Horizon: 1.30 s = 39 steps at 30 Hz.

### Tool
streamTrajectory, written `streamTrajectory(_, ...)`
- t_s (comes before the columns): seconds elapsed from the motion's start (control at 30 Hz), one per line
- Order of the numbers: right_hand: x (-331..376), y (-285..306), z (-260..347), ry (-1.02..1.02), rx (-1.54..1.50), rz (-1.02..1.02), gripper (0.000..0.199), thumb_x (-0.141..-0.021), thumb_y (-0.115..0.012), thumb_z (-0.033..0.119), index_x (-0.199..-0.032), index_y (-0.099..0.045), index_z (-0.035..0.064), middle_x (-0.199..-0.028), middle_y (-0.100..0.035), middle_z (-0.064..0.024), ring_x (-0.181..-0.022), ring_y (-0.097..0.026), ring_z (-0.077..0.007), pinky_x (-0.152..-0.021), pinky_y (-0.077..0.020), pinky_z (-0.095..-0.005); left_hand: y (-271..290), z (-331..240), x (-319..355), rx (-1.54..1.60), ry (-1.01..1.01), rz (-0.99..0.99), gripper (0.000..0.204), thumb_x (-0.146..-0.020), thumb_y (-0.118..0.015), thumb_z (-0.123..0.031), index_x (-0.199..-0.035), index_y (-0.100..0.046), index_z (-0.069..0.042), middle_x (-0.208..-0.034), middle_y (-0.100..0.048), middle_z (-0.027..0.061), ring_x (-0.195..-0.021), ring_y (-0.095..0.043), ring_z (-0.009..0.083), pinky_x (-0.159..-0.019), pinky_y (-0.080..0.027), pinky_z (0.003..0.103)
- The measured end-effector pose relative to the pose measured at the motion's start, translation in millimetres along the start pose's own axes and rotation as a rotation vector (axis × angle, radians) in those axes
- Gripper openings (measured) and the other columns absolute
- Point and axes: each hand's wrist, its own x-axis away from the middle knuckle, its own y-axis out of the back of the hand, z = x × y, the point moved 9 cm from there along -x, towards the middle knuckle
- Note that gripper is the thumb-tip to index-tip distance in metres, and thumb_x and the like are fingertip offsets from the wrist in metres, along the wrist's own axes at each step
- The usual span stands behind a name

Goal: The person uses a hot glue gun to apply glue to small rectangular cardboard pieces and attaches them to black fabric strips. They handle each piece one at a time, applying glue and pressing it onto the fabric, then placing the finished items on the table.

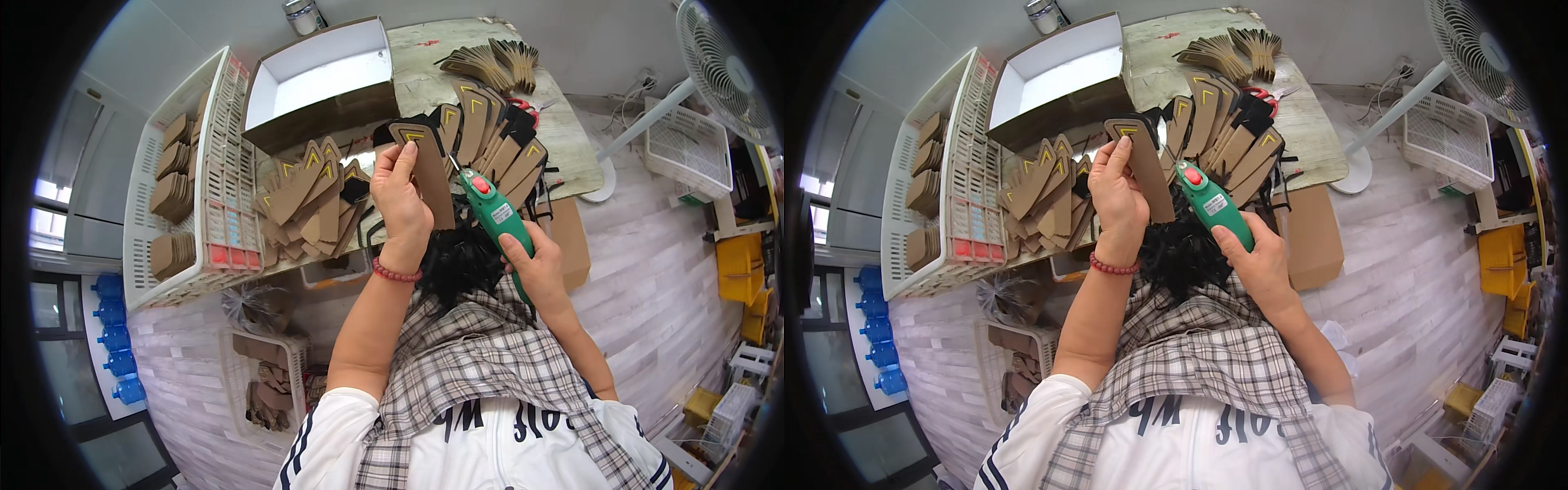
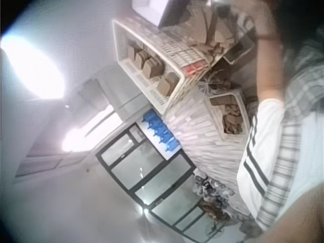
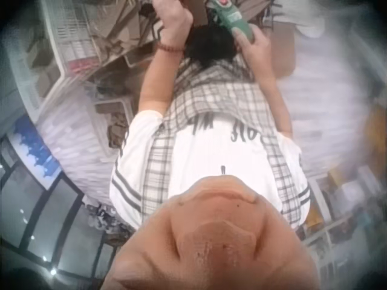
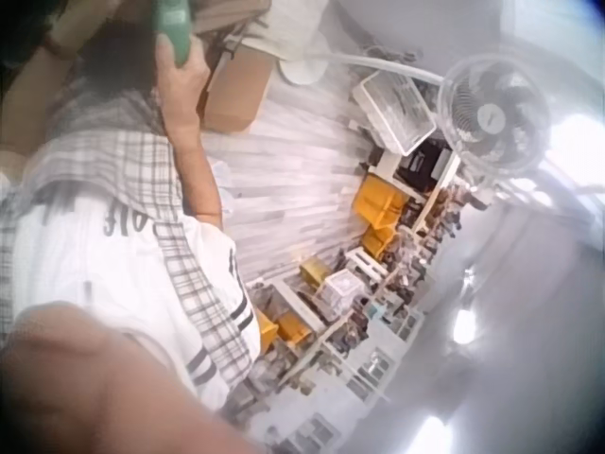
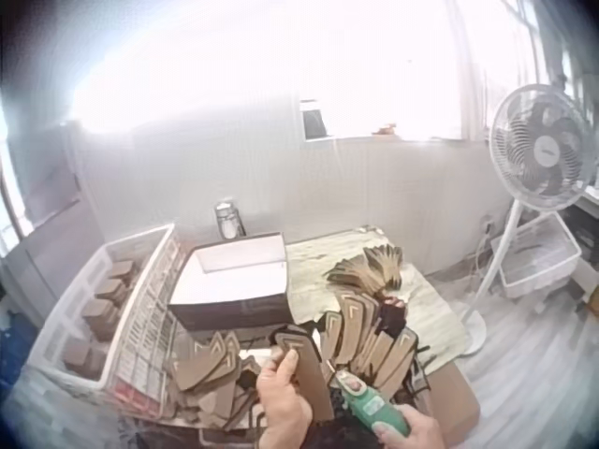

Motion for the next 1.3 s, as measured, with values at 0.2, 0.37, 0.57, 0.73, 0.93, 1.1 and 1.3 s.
streamTrajectory(0.2,6,4,4,0.01,0.009,-0.004,0.035,-0.088,-0.068,0.029,-0.104,-0.062,-0.0013,-0.07,-0.06,-0.0012,-0.058,-0.053,-0.0067,-0.053,-0.0445,-0.0226,-3,11,10,0.027,0.017,-0.073,0.013,-0.086,-0.067,-0.003,-0.095,-0.057,-0.005,-0.089,-0.065,0.0034,-0.075,-0.062,0.0098,-0.062,-0.049,0.02)
streamTrajectory(0.37,6,9,4,0.016,-0.018,-0.025,0.036,-0.088,-0.068,0.031,-0.103,-0.063,-0.0011,-0.069,-0.059,-0.0013,-0.058,-0.053,-0.0069,-0.054,-0.0455,-0.0228,-3,18,15,0.021,0.034,-0.072,0.016,-0.086,-0.067,-0.003,-0.095,-0.055,-0.006,-0.087,-0.065,0.0034,-0.072,-0.061,0.0103,-0.061,-0.048,0.023)
streamTrajectory(0.57,10,11,2,0.028,0.005,-0.012,0.037,-0.088,-0.068,0.033,-0.102,-0.062,-0.001,-0.068,-0.059,-0.0012,-0.058,-0.053,-0.007,-0.053,-0.0457,-0.0228,-7,20,17,0.005,0.003,-0.049,0.014,-0.086,-0.067,-0.001,-0.091,-0.055,-0.007,-0.083,-0.064,0.0022,-0.068,-0.058,0.0086,-0.058,-0.045,0.021)
streamTrajectory(0.73,9,13,2,0.017,-0.025,-0.015,0.035,-0.088,-0.068,0.031,-0.099,-0.062,-0.0011,-0.068,-0.058,-0.0013,-0.057,-0.053,-0.0069,-0.052,-0.0448,-0.0228,-1,28,17,-0.047,0.016,0.015,0.01,-0.089,-0.063,-0.002,-0.094,-0.055,-0.004,-0.089,-0.066,0.0075,-0.074,-0.063,0.0135,-0.068,-0.051,0.026)
streamTrajectory(0.93,6,15,5,0.026,-0.055,-0.01,0.033,-0.089,-0.068,0.03,-0.099,-0.062,-0.0009,-0.068,-0.058,-0.0014,-0.056,-0.052,-0.0066,-0.052,-0.0438,-0.0221,-9,28,28,-0.08,0.05,0.024,0.012,-0.085,-0.067,0.0,-0.091,-0.057,-0.005,-0.084,-0.066,0.0029,-0.068,-0.058,0.0076,-0.061,-0.045,0.021)
streamTrajectory(1.1,6,17,9,0.018,-0.061,-0.012,0.033,-0.089,-0.067,0.03,-0.099,-0.062,-0.001,-0.069,-0.059,-0.0016,-0.056,-0.052,-0.0065,-0.052,-0.0435,-0.0217,-11,25,32,-0.099,0.071,0.073,0.011,-0.085,-0.066,0.001,-0.091,-0.058,-0.002,-0.086,-0.066,0.0041,-0.073,-0.061,0.0091,-0.068,-0.048,0.021)
streamTrajectory(1.3,7,16,9,0.049,-0.043,0.017,0.033,-0.089,-0.068,0.029,-0.101,-0.062,-0.0015,-0.069,-0.059,-0.0013,-0.056,-0.052,-0.0064,-0.052,-0.0436,-0.0218,-9,6,25,-0.24,-0.039,0.106,0.011,-0.086,-0.066,0.0,-0.096,-0.062,0.001,-0.087,-0.065,0.0025,-0.076,-0.059,0.0069,-0.07,-0.047,0.019)
